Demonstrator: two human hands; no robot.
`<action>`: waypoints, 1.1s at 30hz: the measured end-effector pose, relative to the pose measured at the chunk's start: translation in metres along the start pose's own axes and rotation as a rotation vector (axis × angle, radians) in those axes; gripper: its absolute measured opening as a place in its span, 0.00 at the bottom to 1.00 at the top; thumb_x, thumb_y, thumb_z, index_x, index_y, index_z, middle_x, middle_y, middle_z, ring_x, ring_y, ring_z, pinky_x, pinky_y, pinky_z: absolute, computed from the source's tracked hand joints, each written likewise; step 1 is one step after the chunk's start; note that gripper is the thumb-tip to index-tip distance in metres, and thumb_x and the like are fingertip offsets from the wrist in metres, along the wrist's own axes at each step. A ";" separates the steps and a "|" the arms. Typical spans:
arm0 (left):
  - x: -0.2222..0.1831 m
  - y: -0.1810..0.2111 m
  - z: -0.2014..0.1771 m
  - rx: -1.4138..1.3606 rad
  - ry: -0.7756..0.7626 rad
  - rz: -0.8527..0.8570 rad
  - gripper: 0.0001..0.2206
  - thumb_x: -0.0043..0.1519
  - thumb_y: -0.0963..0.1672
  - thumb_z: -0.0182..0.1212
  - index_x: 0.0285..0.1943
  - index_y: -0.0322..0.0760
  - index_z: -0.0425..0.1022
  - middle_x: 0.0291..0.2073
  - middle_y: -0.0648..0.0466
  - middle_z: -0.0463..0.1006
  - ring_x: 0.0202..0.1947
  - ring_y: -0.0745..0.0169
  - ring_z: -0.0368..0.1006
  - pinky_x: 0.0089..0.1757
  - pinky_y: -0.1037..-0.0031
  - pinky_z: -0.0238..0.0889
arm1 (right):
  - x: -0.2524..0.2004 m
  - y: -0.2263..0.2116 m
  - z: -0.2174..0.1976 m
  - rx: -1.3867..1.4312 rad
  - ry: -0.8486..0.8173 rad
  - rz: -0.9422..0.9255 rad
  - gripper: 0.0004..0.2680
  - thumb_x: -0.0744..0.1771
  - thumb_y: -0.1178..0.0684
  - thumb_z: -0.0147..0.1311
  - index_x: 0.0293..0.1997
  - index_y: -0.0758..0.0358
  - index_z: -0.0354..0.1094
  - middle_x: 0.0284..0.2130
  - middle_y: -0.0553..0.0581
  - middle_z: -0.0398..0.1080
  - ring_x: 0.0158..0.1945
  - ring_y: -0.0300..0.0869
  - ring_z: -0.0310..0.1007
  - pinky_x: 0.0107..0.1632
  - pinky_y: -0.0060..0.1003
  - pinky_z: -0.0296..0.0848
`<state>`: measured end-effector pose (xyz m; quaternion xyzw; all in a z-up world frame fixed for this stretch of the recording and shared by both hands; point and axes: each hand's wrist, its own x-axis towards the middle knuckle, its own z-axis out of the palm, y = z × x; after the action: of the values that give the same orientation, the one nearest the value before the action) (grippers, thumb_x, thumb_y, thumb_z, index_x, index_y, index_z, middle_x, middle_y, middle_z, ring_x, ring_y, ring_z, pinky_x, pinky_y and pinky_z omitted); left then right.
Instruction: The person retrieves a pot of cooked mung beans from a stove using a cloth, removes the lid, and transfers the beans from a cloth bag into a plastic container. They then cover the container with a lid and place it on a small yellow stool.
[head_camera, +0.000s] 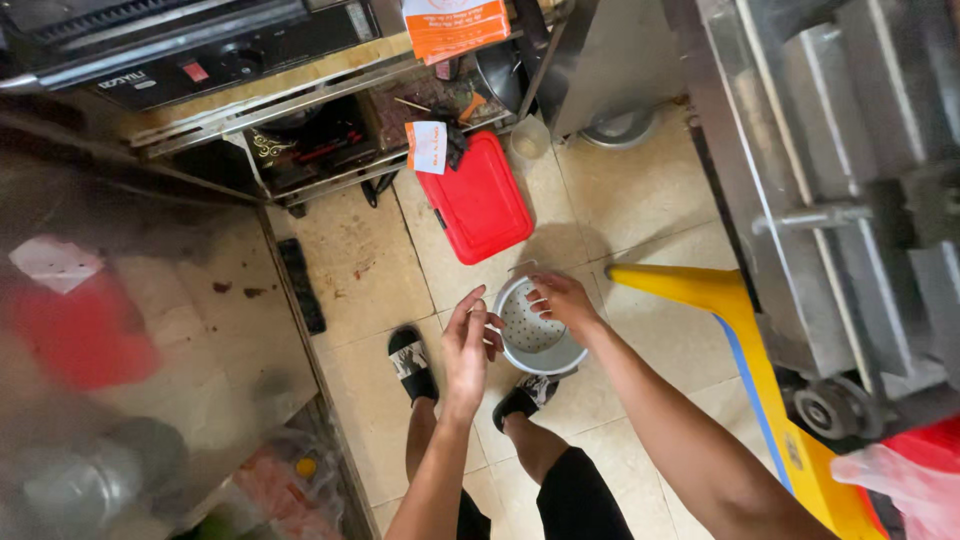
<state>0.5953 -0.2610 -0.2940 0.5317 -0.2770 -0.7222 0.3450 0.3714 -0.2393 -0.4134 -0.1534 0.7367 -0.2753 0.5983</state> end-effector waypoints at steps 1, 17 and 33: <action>0.008 -0.008 -0.005 -0.013 -0.016 -0.011 0.22 0.69 0.49 0.51 0.69 0.36 0.69 0.31 0.55 0.78 0.21 0.73 0.67 0.23 0.81 0.56 | 0.013 0.001 0.007 0.023 -0.015 -0.035 0.13 0.70 0.46 0.51 0.58 0.56 0.72 0.38 0.52 0.77 0.36 0.37 0.76 0.38 0.34 0.74; 0.194 -0.145 -0.110 -0.195 0.112 0.120 0.22 0.69 0.46 0.50 0.71 0.31 0.66 0.33 0.51 0.78 0.23 0.69 0.70 0.27 0.78 0.62 | 0.455 0.001 0.158 -0.694 0.532 -0.739 0.10 0.70 0.42 0.60 0.42 0.55 0.79 0.35 0.58 0.80 0.40 0.47 0.78 0.42 0.42 0.75; 0.243 -0.160 -0.099 0.110 0.089 0.188 0.14 0.66 0.39 0.57 0.61 0.35 0.77 0.26 0.58 0.76 0.26 0.75 0.68 0.29 0.82 0.62 | 0.531 -0.034 0.174 0.105 0.506 -0.753 0.09 0.66 0.56 0.66 0.46 0.67 0.71 0.40 0.61 0.79 0.42 0.41 0.78 0.46 0.36 0.78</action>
<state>0.6100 -0.3601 -0.5847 0.5532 -0.3493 -0.6459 0.3934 0.4102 -0.6006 -0.8395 -0.3079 0.7375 -0.5395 0.2648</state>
